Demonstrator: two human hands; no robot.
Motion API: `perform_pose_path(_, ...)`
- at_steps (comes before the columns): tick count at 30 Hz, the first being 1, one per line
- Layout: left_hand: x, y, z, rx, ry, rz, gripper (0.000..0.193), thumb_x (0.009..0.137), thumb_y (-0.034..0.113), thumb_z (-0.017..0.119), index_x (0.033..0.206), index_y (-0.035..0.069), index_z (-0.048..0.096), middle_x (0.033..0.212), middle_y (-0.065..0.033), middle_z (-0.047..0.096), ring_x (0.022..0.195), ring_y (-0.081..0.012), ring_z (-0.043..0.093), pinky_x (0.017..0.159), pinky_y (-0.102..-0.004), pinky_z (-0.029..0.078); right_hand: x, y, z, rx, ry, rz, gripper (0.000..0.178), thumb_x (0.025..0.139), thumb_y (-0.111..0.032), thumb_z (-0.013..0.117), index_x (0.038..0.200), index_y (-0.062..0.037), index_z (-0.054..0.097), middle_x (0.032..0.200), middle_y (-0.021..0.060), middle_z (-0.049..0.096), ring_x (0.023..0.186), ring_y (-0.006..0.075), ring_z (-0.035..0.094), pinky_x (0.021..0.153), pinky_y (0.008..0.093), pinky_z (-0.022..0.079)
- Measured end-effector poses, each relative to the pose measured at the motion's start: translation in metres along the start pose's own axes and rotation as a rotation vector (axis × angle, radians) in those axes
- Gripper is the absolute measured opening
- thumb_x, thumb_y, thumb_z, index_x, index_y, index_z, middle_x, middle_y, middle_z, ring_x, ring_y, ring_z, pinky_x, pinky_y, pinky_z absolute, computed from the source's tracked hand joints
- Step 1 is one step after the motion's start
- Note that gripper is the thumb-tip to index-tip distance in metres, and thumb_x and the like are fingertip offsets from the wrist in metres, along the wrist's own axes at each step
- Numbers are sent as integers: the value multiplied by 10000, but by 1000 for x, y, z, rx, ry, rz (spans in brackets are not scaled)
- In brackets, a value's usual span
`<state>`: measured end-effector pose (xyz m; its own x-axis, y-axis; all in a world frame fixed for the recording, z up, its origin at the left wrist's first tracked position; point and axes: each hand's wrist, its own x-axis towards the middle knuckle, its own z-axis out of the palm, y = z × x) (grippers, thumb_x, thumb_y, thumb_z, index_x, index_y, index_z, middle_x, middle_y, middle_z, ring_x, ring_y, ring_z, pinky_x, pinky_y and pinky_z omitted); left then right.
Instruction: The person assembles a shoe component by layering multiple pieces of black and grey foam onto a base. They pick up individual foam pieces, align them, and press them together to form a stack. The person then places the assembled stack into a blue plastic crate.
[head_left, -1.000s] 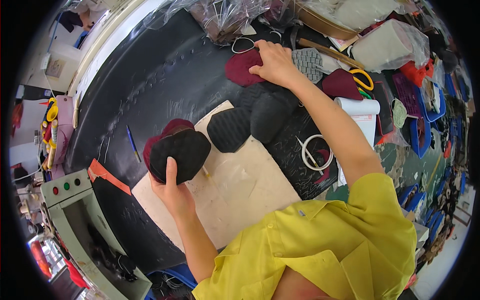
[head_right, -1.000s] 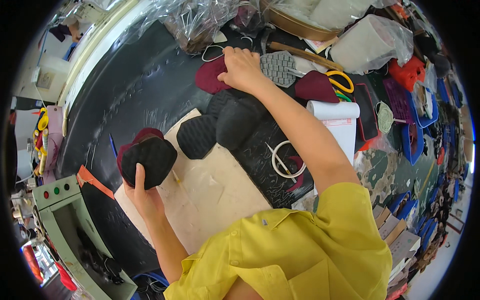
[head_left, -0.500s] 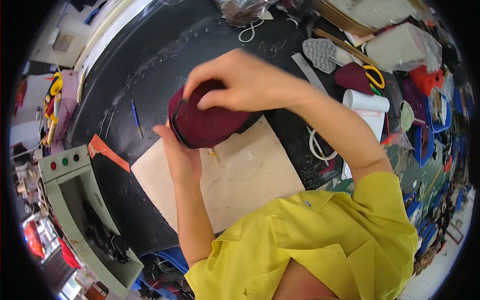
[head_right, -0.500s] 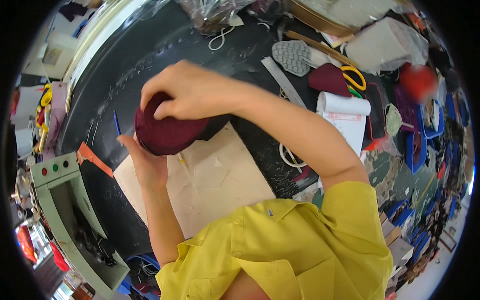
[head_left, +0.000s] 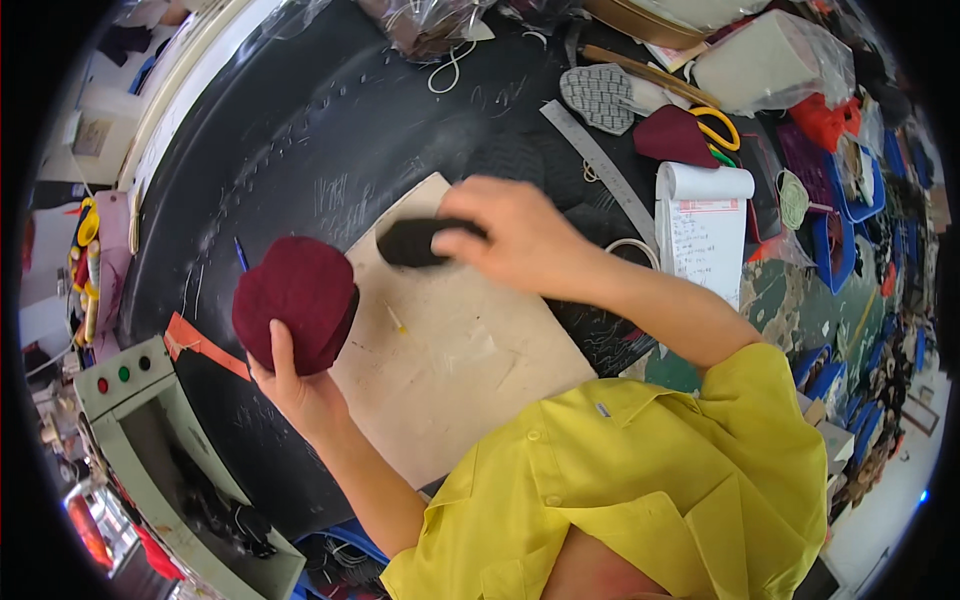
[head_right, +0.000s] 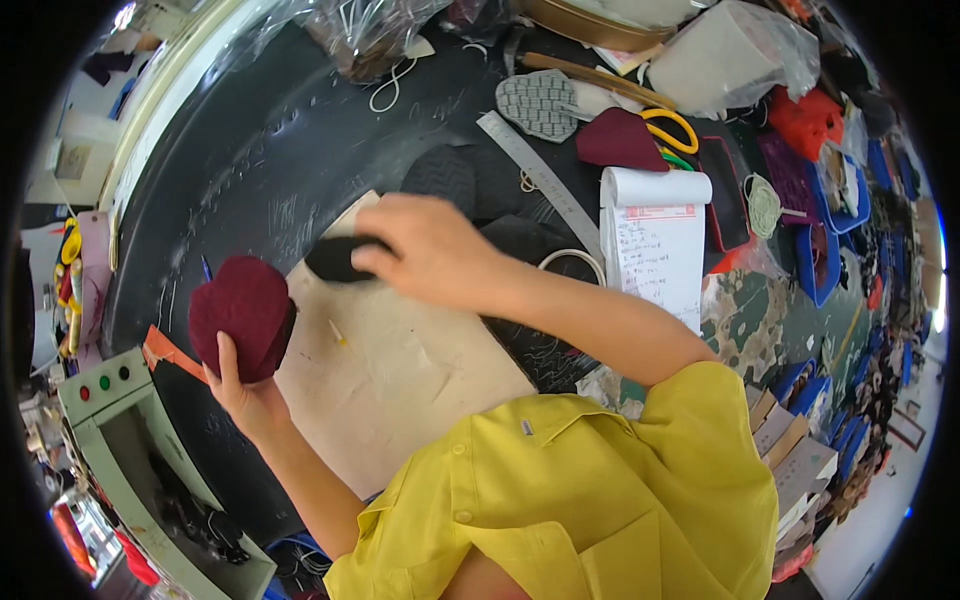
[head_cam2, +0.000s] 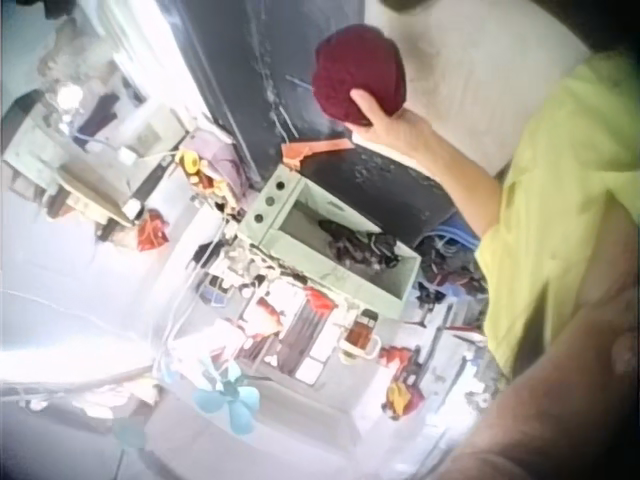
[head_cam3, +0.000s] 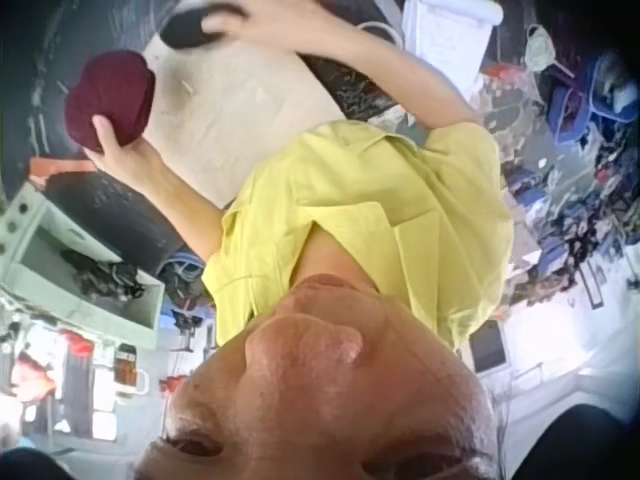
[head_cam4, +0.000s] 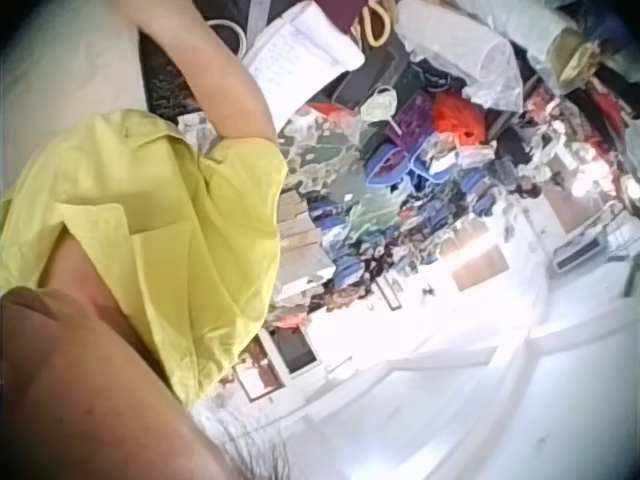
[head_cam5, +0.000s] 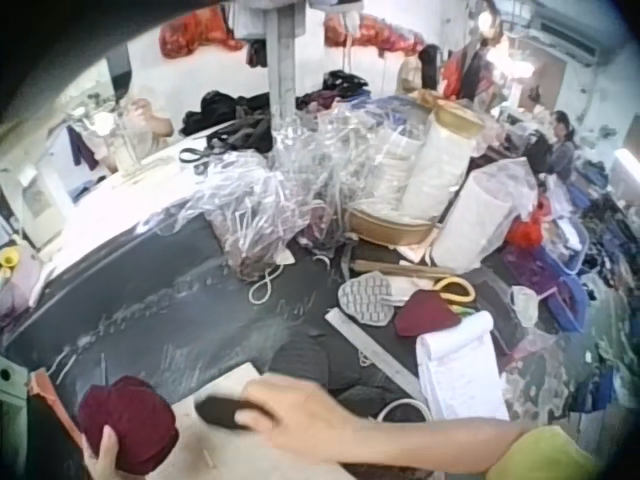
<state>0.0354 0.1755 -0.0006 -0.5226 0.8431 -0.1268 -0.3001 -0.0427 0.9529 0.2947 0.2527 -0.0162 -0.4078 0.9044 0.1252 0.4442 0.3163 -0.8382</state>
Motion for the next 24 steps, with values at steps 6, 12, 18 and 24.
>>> perform_pose_path(6, 0, -1, 10, -47, -33, -79, 426, 902, 102, 654, 1290, 10, 504, 1225, -106, 588, 1122, -213, 578, 978, -369, 456, -15, 93, -45, -807, 286, -188, 259, 765, -217, 741, 889, -9, 650, 1062, 141, 617, 949, 290, 622, 789, 369, 477)
perform_pose_path(12, -5, -20, 47, 6, -114, -83, 450, 874, 64, 681, 1283, 0, 504, 1218, -105, 589, 1110, -205, 581, 978, -350, 454, 0, 47, -57, -147, 102, 110, 269, 726, -118, 764, 887, -24, 570, 990, 76, 582, 890, 249, 584, 830, 347, 460)
perform_pose_path(18, 3, -35, 59, 27, -236, -134, 449, 883, 71, 676, 1286, -6, 493, 1221, -102, 587, 1104, -202, 585, 969, -343, 462, 19, 11, -101, 930, -54, 22, 415, 734, 13, 771, 1091, -37, 564, 1055, 24, 603, 990, 96, 558, 862, 258, 471)
perform_pose_path(24, 4, -54, 74, -276, -410, -498, 528, 858, 80, 688, 1333, 2, 473, 1292, -94, 556, 1163, -216, 553, 1021, -344, 423, 40, 16, -36, 167, -152, -164, 381, 725, -130, 741, 1064, -38, 596, 1063, 126, 632, 1030, 286, 599, 900, 371, 462)
